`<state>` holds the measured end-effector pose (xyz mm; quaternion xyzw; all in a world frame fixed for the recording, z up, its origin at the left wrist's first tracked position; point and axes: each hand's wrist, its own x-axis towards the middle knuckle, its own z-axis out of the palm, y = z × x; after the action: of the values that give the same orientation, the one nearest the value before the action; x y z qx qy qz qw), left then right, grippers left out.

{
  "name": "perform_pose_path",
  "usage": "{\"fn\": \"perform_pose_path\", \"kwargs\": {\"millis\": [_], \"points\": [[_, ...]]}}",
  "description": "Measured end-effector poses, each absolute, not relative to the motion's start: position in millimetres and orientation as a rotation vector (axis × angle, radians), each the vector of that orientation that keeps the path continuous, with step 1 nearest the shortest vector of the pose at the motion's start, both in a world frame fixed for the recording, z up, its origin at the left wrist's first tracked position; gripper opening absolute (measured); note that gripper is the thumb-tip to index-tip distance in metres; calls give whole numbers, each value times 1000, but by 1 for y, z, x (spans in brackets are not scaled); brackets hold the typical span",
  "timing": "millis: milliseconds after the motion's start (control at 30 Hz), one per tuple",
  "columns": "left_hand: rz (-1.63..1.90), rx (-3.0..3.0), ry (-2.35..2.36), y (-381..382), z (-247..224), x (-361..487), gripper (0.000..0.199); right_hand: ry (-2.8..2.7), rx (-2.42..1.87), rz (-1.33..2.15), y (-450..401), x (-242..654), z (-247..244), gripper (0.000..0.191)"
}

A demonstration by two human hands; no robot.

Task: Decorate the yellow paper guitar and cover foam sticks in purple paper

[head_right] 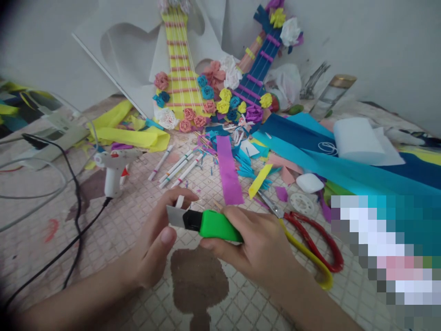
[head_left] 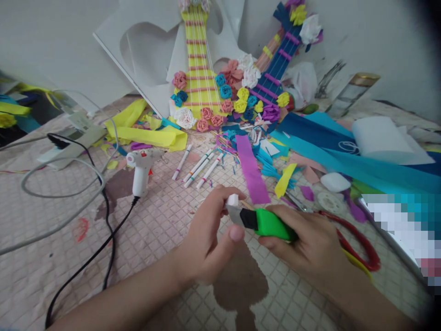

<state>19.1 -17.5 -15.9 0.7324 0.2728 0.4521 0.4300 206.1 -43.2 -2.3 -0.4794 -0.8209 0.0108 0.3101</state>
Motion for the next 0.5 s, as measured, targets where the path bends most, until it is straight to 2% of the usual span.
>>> {"fn": "perform_pose_path", "kwargs": {"millis": [500], "points": [[1143,1873,651,-16,-15,21,31,-2160,-1308,8,-45,207,0,39]]}}
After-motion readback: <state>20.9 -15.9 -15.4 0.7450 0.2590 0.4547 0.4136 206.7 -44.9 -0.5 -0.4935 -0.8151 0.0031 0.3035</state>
